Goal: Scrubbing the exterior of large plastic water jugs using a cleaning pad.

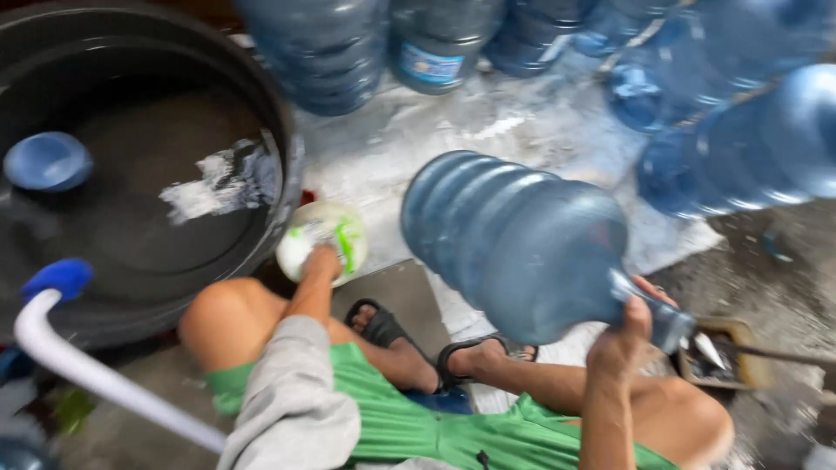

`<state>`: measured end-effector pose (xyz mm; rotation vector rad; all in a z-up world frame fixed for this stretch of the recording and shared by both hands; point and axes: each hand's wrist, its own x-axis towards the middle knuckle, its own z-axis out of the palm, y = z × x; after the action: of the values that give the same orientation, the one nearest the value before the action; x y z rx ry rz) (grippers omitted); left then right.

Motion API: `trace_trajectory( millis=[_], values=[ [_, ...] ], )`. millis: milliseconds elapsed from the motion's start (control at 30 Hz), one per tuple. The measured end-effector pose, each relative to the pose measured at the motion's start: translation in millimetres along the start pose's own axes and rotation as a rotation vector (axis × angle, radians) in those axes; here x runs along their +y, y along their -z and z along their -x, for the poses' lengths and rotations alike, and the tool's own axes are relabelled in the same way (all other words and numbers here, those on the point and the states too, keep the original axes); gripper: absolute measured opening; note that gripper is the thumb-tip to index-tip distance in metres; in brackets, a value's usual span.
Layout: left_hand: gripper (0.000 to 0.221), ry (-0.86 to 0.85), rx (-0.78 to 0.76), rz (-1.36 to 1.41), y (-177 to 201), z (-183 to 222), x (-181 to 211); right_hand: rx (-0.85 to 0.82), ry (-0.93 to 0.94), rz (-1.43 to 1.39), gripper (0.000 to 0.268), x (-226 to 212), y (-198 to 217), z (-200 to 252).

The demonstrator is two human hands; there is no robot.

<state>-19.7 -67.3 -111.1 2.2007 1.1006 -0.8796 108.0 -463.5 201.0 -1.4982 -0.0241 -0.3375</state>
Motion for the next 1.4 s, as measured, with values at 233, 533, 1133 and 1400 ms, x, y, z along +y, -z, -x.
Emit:
trace_trajectory(
  millis=[233, 533, 1133, 1400],
  values=[
    [0.05, -0.014, -0.014, 0.02, 30, 48, 9, 0.056, 0.122, 0.014, 0.021, -39, -61, 3],
    [0.081, 0.096, 0.232, 0.398, 106, 165, 37, -0.036, 0.235, 0.07, 0.021, -47, -90, -1],
    [0.066, -0.081, 0.44, 1.374, 88, 145, 35, 0.307, -0.037, -0.311, 0.019, -11, -40, -94],
    [0.057, -0.197, 0.528, 0.578, 94, 199, 48, 0.15, -0.004, -0.064, 0.026, -20, -106, -130]
  ],
)
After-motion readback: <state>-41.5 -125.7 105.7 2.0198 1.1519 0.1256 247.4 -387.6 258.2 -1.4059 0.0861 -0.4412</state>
